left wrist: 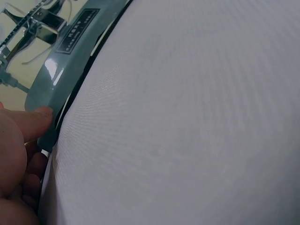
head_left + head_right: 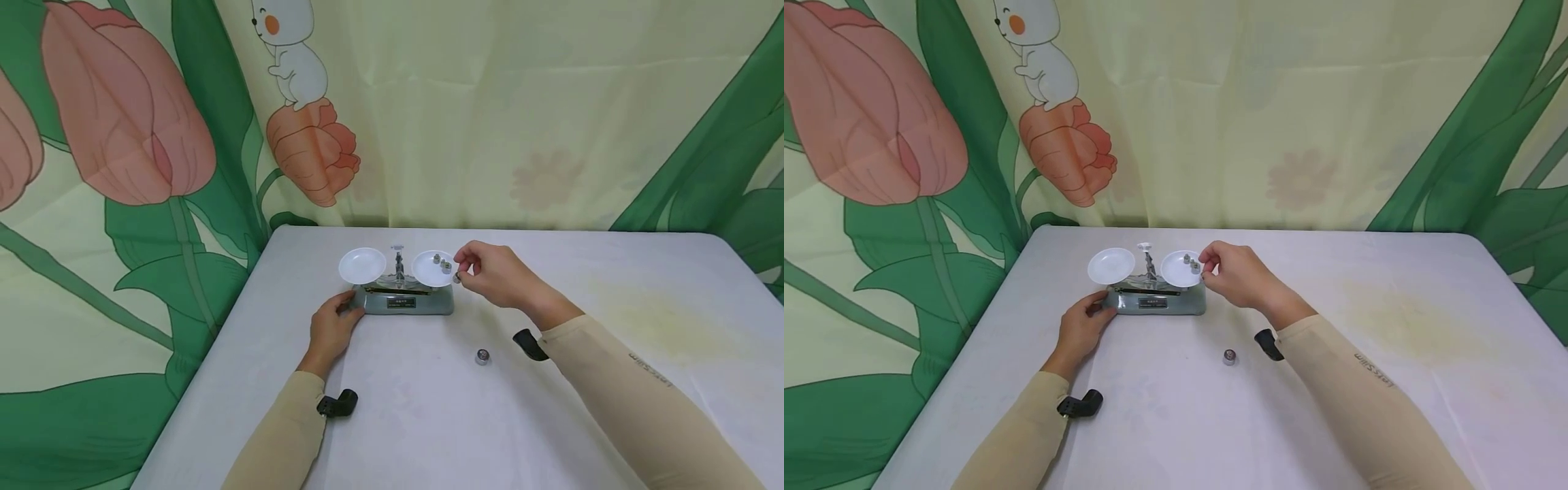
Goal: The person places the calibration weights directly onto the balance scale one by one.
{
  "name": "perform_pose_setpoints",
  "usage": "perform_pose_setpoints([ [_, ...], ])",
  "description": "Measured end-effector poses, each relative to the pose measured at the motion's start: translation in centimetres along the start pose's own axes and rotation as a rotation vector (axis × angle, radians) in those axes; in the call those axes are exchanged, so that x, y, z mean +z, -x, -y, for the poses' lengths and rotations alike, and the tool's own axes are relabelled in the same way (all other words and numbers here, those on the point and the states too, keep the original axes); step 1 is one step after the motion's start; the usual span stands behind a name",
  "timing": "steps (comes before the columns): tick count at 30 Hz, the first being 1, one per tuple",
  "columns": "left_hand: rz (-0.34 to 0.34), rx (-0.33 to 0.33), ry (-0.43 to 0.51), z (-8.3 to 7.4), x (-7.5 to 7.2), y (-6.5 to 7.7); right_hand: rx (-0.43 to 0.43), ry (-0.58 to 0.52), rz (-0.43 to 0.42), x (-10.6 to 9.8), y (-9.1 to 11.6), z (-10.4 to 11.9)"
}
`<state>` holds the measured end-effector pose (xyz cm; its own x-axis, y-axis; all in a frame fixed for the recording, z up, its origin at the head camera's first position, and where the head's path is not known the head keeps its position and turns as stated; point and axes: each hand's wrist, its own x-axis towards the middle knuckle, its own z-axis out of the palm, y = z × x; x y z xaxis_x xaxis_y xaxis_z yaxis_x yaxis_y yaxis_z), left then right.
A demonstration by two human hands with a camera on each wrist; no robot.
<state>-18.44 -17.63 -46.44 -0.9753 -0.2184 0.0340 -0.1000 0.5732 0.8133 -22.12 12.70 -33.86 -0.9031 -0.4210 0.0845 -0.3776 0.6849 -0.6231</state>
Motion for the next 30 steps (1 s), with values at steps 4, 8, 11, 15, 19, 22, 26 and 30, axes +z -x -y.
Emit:
perform_pose_setpoints([
  [4,0.004,-0.013,0.007,-0.1,0.0,0.1,-0.005,0.02,0.008,0.4,-1.4,0.9],
  [8,-0.003,-0.012,0.01,0.1,0.0,0.1,0.007,0.028,0.035,0.8,-2.9,1.7],
  [11,-0.005,-0.005,0.003,0.2,0.0,0.1,0.017,0.04,0.045,1.2,-3.9,1.9],
  [15,0.004,0.009,0.008,0.3,-0.1,0.0,0.031,0.044,0.046,1.6,-4.7,1.8],
  [19,0.008,0.015,0.011,0.2,0.0,-0.2,0.047,0.036,0.042,1.9,-5.1,1.5],
  [22,0.005,0.02,0.01,0.2,0.0,-0.1,0.065,0.032,0.045,2.2,-5.4,1.4],
  [26,0.001,0.02,0.007,0.3,0.0,-0.1,0.086,0.022,0.05,2.5,-5.7,1.5],
  [30,-0.005,0.021,0.004,0.4,0.2,-0.2,0.088,0.022,0.042,2.5,-5.8,1.6],
])
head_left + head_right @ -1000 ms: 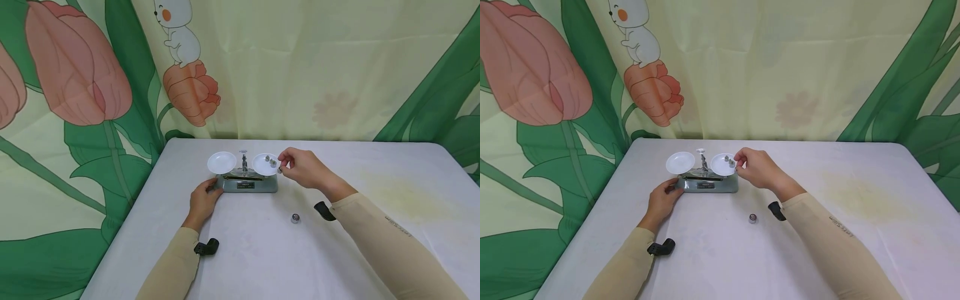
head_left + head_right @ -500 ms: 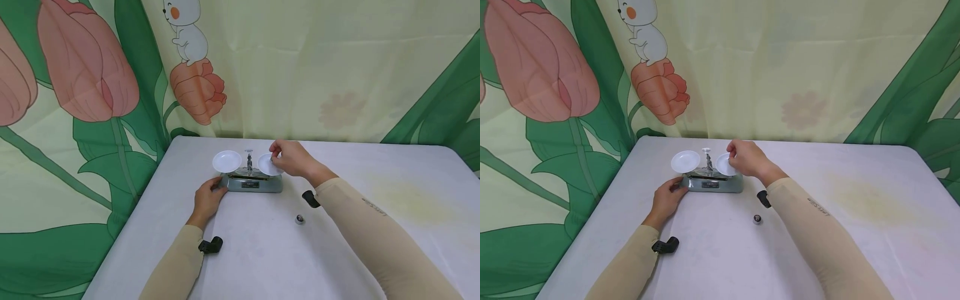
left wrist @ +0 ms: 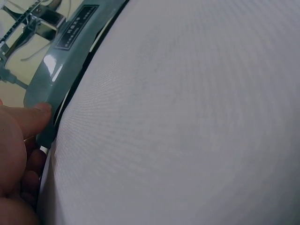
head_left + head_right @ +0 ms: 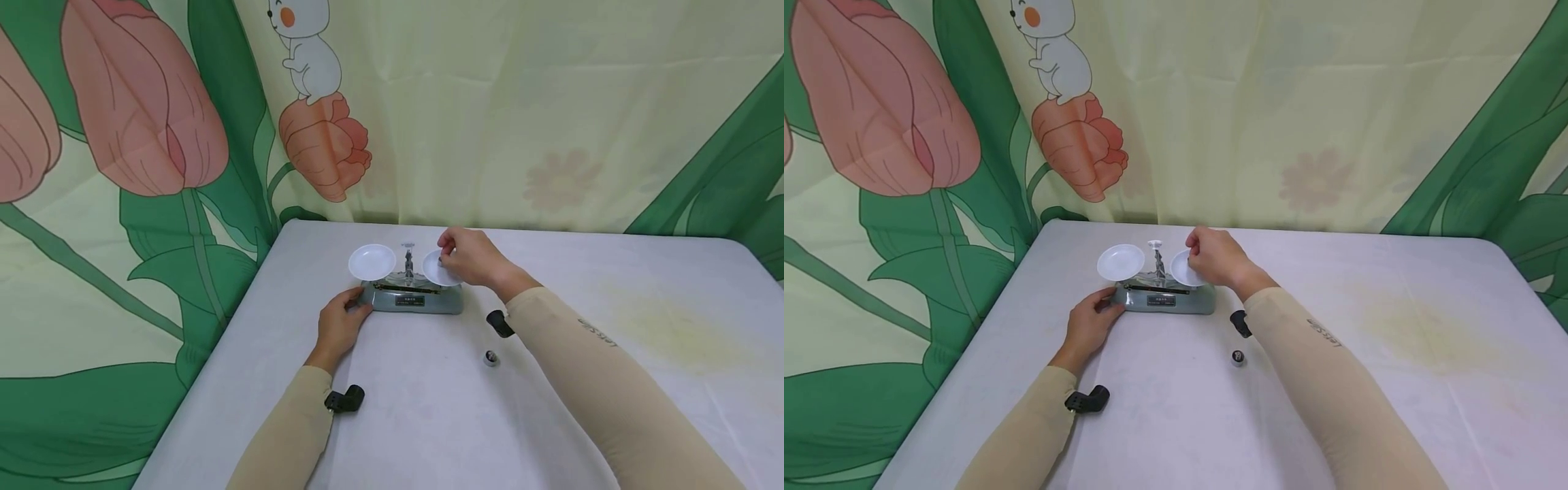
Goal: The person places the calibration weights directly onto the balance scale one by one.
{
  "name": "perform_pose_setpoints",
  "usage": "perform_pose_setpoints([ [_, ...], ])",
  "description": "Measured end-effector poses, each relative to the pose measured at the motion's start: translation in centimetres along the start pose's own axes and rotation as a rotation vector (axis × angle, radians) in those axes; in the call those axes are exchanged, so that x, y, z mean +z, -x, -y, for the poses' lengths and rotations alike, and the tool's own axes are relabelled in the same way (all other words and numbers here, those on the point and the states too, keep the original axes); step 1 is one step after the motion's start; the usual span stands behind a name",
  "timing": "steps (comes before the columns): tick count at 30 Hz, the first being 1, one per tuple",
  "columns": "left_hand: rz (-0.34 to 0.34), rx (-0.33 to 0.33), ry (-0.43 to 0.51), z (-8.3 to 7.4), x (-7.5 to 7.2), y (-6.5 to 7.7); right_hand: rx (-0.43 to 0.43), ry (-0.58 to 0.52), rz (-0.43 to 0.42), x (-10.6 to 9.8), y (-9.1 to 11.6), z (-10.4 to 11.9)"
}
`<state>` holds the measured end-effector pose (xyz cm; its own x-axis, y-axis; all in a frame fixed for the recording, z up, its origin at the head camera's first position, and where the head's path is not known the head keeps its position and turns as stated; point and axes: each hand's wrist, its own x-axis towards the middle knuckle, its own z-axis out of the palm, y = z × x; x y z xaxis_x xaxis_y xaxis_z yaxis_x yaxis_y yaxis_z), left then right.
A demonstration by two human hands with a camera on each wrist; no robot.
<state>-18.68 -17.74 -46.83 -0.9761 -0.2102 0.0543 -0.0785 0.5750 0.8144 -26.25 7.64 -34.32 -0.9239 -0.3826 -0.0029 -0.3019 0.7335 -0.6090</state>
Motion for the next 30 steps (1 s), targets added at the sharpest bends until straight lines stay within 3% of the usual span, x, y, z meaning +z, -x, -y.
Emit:
perform_pose_setpoints([
  [19,-0.002,0.006,0.0,-0.3,-0.2,0.3,0.024,-0.108,-0.029,-0.7,1.5,-0.9],
  [30,-0.005,-0.003,-0.001,-0.3,-0.1,0.4,-0.062,-0.191,-0.108,-1.2,4.1,-3.3],
])
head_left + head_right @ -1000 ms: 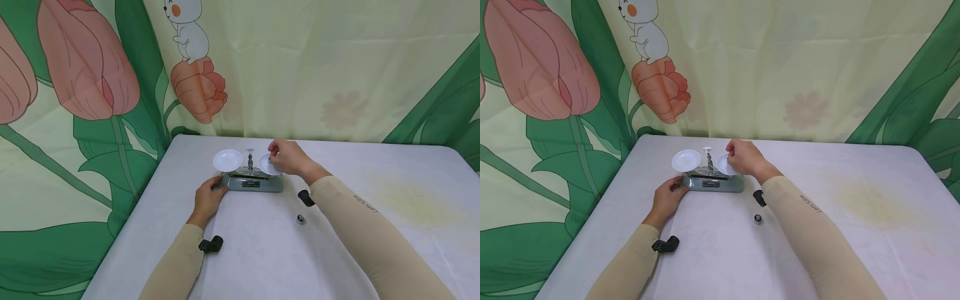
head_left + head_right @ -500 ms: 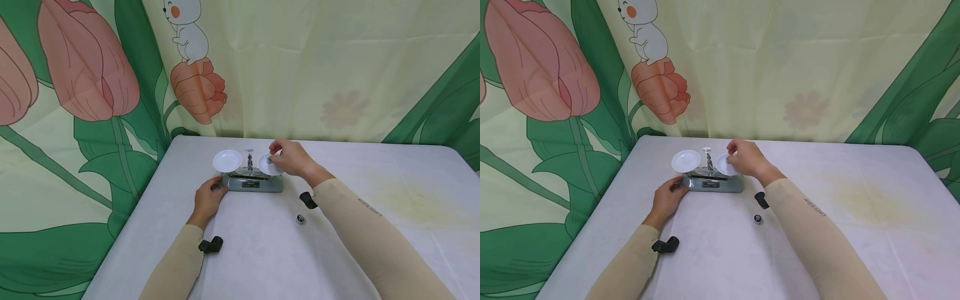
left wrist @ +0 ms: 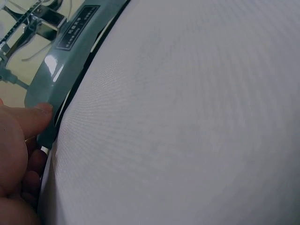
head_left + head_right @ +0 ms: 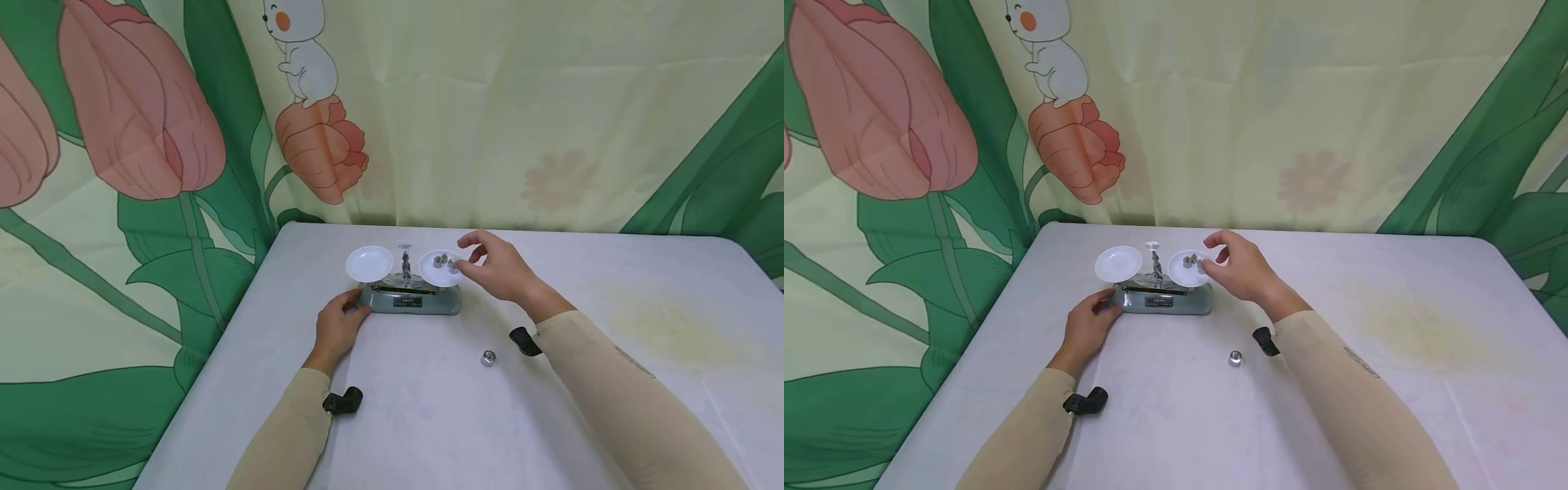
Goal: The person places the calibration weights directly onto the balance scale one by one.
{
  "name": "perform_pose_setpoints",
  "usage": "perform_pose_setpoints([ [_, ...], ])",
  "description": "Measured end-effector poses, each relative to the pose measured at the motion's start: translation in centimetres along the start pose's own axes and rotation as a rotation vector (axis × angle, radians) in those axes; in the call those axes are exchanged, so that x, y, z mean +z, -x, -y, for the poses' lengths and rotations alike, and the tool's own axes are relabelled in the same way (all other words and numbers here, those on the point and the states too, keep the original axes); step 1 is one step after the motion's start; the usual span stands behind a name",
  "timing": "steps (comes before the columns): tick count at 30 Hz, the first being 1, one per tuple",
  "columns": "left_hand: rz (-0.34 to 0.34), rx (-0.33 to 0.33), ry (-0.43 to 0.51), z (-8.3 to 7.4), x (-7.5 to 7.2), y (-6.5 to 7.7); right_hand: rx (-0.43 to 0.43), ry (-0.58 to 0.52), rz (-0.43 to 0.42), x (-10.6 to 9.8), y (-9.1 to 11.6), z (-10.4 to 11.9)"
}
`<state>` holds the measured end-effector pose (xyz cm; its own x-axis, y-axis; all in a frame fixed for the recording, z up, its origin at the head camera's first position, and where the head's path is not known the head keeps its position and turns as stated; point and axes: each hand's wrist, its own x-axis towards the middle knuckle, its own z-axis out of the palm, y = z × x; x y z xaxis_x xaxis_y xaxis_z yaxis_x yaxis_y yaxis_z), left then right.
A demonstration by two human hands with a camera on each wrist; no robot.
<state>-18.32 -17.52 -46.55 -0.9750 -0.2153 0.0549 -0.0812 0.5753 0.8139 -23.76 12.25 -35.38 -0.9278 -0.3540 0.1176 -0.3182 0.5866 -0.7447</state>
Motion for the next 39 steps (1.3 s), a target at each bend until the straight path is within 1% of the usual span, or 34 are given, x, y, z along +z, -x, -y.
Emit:
perform_pose_setpoints([
  [5,-0.002,-0.008,-0.004,0.1,0.0,0.1,-0.005,-0.031,-0.01,-0.2,1.1,-0.6],
  [12,-0.004,-0.009,0.005,0.3,0.0,0.2,0.009,-0.044,0.008,0.0,2.3,-1.6],
  [20,0.001,-0.01,0.002,0.0,-0.1,0.3,0.074,-0.045,0.009,0.5,3.1,-3.4],
  [27,0.004,-0.012,-0.004,0.0,-0.2,0.2,0.118,-0.052,0.032,1.5,3.1,-4.9],
  [31,-0.001,0.008,-0.012,0.0,-0.3,0.1,0.139,-0.056,0.058,2.1,2.9,-5.6],
  [36,-0.003,0.016,-0.023,-0.1,-0.3,0.1,0.157,-0.047,0.094,2.9,2.6,-6.0],
  [39,0.0,0.017,-0.019,-0.2,-0.3,0.0,0.173,-0.034,0.129,3.3,2.4,-5.9],
])
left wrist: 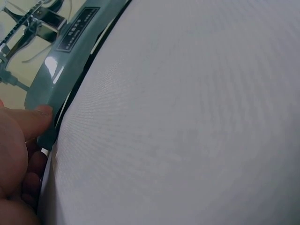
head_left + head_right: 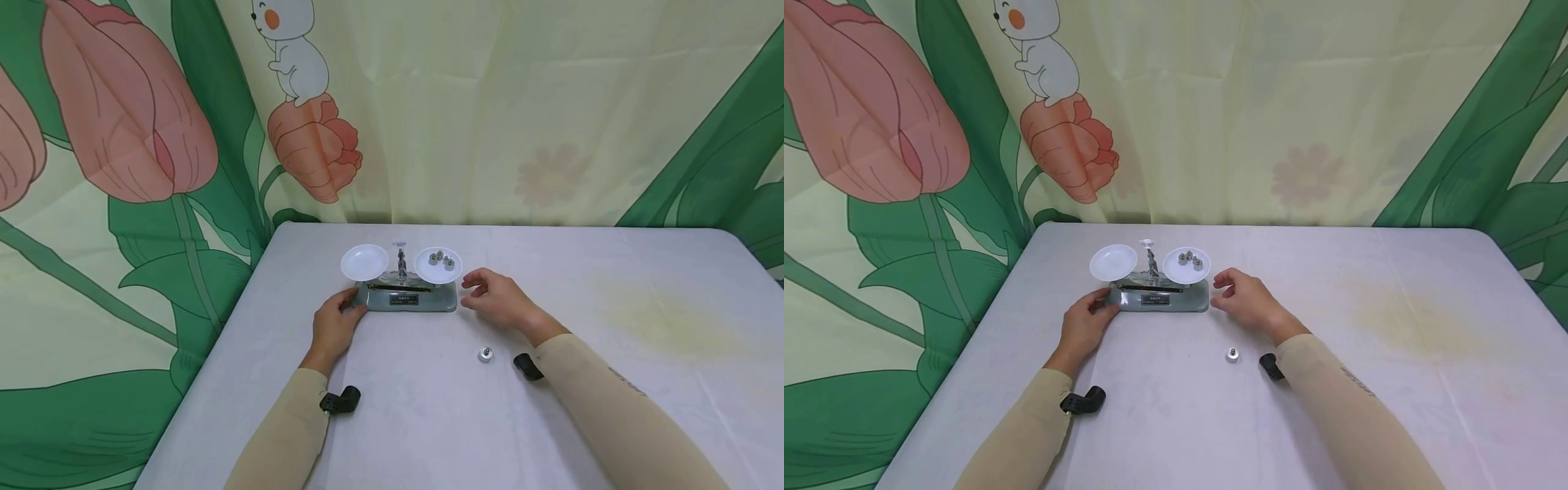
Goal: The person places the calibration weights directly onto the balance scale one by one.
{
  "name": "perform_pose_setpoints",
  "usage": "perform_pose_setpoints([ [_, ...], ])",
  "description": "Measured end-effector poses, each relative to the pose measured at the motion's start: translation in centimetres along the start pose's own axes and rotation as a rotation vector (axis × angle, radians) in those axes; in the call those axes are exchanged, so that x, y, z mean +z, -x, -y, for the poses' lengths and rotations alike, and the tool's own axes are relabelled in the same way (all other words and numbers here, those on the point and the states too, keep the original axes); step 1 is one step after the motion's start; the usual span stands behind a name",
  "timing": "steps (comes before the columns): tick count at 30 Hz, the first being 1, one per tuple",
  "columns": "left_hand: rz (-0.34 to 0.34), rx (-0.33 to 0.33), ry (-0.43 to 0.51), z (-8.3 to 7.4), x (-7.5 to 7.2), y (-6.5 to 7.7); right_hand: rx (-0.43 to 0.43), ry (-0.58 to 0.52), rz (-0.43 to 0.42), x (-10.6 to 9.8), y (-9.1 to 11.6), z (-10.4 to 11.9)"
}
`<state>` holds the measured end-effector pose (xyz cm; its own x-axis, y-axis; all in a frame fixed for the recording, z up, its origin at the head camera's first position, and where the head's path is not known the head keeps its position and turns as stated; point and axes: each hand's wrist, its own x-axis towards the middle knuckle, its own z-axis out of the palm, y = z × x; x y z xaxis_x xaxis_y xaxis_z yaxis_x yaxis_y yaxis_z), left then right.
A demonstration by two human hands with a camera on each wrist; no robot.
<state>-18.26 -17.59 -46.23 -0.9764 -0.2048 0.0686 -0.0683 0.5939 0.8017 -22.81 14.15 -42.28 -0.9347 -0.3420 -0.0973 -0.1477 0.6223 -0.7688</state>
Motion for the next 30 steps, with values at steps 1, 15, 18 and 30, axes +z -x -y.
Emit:
perform_pose_setpoints([
  [1,0.0,0.001,0.002,0.0,0.0,0.0,0.004,0.006,0.008,0.1,-0.1,0.1],
  [15,-0.001,-0.009,0.012,0.1,0.0,-0.1,-0.017,0.099,0.041,1.4,-1.5,1.0],
  [18,-0.001,-0.009,0.012,0.1,0.1,0.0,-0.005,0.096,0.046,1.5,-1.5,1.2],
  [30,-0.019,-0.006,-0.012,0.0,0.0,-0.1,-0.013,0.085,0.034,2.1,-1.9,1.4],
])
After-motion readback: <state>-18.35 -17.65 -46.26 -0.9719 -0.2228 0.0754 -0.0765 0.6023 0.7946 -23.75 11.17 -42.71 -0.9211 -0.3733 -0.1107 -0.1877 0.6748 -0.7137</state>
